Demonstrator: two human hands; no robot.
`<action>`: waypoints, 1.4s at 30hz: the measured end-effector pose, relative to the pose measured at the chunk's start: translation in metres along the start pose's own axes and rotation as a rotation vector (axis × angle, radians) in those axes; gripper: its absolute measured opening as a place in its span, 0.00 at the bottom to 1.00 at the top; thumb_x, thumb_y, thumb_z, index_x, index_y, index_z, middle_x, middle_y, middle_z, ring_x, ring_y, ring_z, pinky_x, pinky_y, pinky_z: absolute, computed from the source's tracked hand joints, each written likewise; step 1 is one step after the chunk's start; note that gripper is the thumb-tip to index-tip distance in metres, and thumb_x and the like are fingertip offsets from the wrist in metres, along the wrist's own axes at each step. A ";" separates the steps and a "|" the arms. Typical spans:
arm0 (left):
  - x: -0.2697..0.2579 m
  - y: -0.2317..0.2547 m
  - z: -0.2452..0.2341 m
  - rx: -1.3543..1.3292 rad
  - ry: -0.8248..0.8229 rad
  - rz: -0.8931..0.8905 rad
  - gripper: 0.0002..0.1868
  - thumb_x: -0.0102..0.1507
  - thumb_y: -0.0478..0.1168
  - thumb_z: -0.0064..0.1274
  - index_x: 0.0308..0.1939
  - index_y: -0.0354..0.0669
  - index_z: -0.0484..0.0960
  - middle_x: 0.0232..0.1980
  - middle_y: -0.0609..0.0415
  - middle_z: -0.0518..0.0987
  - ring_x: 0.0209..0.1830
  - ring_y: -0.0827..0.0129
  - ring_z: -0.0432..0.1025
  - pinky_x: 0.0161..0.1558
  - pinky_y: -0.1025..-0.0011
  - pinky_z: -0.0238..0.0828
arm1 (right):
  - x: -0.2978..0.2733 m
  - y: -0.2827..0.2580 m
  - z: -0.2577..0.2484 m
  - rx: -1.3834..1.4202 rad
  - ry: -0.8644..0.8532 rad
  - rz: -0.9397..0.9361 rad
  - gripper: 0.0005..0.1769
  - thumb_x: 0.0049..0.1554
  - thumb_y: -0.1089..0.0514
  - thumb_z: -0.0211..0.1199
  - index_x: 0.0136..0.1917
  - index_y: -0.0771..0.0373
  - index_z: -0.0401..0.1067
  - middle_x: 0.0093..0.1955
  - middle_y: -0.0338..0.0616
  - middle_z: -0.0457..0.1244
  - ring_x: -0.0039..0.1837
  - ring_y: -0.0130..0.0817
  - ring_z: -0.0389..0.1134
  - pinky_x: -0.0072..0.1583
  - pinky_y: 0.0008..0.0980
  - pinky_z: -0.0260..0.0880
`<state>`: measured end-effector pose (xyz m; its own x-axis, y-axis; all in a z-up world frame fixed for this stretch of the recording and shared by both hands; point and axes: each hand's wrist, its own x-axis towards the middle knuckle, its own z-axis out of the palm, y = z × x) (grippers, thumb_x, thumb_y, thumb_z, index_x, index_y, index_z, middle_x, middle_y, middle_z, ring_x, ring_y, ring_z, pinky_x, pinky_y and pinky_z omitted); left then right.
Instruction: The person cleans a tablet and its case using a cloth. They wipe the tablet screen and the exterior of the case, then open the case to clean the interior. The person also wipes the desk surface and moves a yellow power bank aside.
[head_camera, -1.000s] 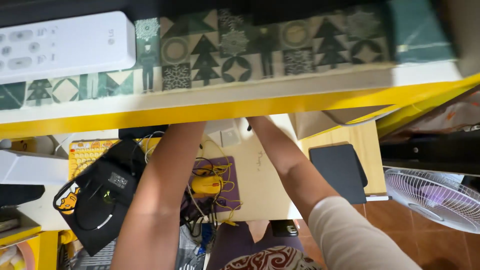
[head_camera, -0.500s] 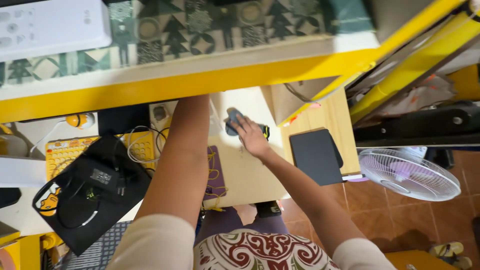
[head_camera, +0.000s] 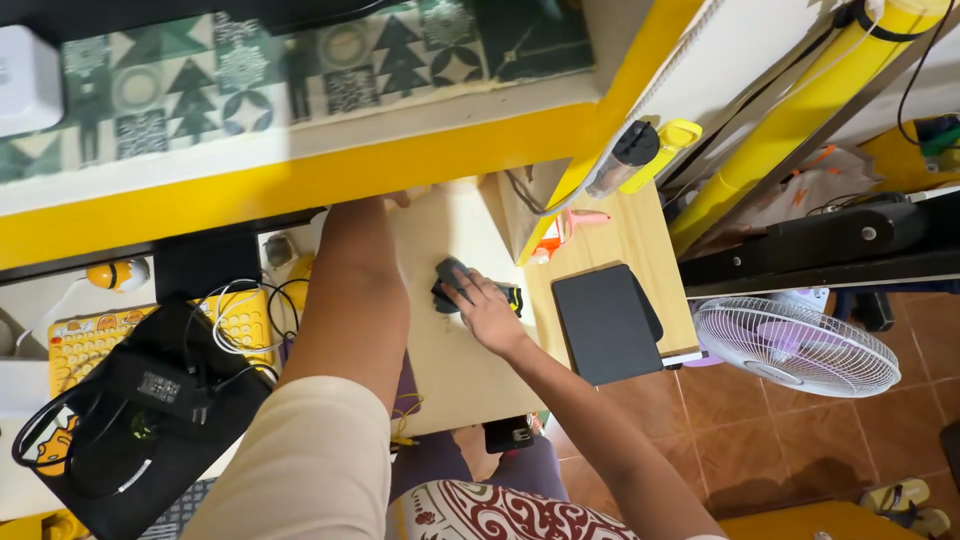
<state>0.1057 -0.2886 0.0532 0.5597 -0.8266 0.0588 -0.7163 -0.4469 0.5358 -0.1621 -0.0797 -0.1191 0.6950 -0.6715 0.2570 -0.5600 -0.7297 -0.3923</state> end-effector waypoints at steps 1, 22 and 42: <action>-0.001 -0.001 0.003 0.001 0.002 -0.002 0.32 0.65 0.44 0.55 0.73 0.40 0.76 0.71 0.38 0.76 0.67 0.39 0.71 0.68 0.46 0.67 | 0.000 0.000 0.001 0.002 0.011 -0.001 0.37 0.59 0.60 0.62 0.81 0.53 0.65 0.86 0.52 0.53 0.82 0.58 0.57 0.79 0.54 0.59; -0.084 0.014 0.051 -0.022 -0.093 -0.064 0.28 0.71 0.38 0.48 0.76 0.35 0.72 0.74 0.37 0.73 0.67 0.37 0.70 0.69 0.45 0.65 | 0.056 0.037 -0.004 0.717 0.376 0.534 0.33 0.59 0.70 0.48 0.77 0.59 0.66 0.80 0.60 0.62 0.79 0.64 0.64 0.80 0.50 0.63; -0.257 -0.114 0.180 0.252 -0.154 0.631 0.37 0.71 0.43 0.42 0.84 0.36 0.59 0.87 0.40 0.56 0.86 0.35 0.50 0.83 0.42 0.44 | 0.005 0.041 0.024 -0.413 0.013 0.052 0.38 0.66 0.58 0.51 0.85 0.75 0.57 0.90 0.64 0.46 0.89 0.62 0.47 0.85 0.52 0.53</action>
<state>-0.0317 -0.0868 -0.1744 -0.0476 -0.9852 0.1646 -0.9705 0.0846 0.2258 -0.1709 -0.1093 -0.1547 0.6565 -0.7086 0.2587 -0.7300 -0.6832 -0.0187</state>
